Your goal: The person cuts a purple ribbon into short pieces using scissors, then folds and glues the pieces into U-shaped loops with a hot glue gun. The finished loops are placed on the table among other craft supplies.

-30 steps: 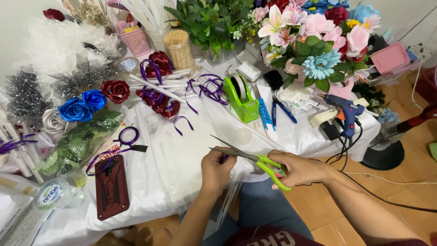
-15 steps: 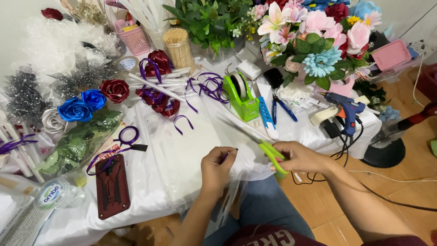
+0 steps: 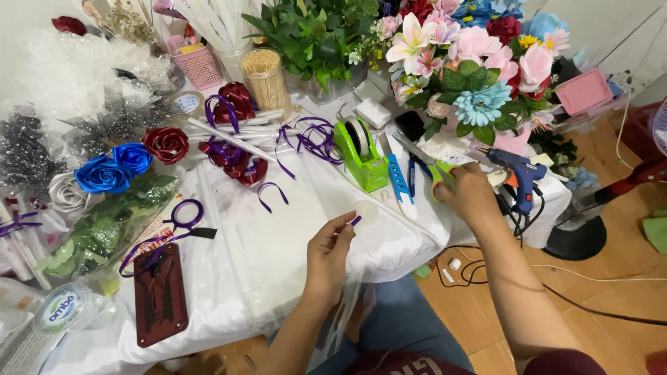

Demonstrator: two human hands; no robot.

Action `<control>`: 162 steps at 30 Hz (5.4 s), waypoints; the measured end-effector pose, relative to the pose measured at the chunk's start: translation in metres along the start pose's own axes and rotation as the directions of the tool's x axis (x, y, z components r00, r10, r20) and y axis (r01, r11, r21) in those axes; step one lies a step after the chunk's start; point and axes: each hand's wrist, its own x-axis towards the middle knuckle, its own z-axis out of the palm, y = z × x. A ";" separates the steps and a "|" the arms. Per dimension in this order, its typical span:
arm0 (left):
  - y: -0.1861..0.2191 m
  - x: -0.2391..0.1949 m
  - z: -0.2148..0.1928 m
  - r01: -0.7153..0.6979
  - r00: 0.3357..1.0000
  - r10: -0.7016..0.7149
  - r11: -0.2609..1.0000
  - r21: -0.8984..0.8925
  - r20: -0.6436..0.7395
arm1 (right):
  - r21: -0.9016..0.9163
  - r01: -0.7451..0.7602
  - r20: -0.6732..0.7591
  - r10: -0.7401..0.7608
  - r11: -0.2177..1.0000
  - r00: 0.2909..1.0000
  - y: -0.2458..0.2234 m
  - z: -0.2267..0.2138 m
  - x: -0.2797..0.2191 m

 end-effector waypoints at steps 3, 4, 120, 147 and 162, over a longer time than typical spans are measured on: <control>-0.030 0.015 -0.003 -0.125 0.992 0.125 0.990 0.058 0.003 | -0.135 0.057 -0.059 -0.066 0.989 0.996 -0.013 -0.019 -0.007; -0.032 0.016 -0.002 -0.127 0.992 0.127 0.990 0.055 0.002 | -0.138 0.060 -0.060 -0.069 0.989 0.996 -0.024 -0.032 -0.014; -0.098 0.095 0.001 -0.156 0.988 0.080 0.615 0.773 0.135 | 0.533 0.032 0.405 -0.288 0.845 0.868 -0.133 0.029 0.003; -0.101 0.087 0.002 -0.308 0.943 0.273 0.500 0.809 0.191 | 0.207 0.536 -0.032 -0.542 0.818 0.840 -0.127 0.001 -0.054; -0.106 0.087 0.003 -0.302 0.943 0.270 0.460 0.835 0.192 | 0.168 0.574 -0.075 -0.571 0.801 0.818 -0.132 0.005 -0.051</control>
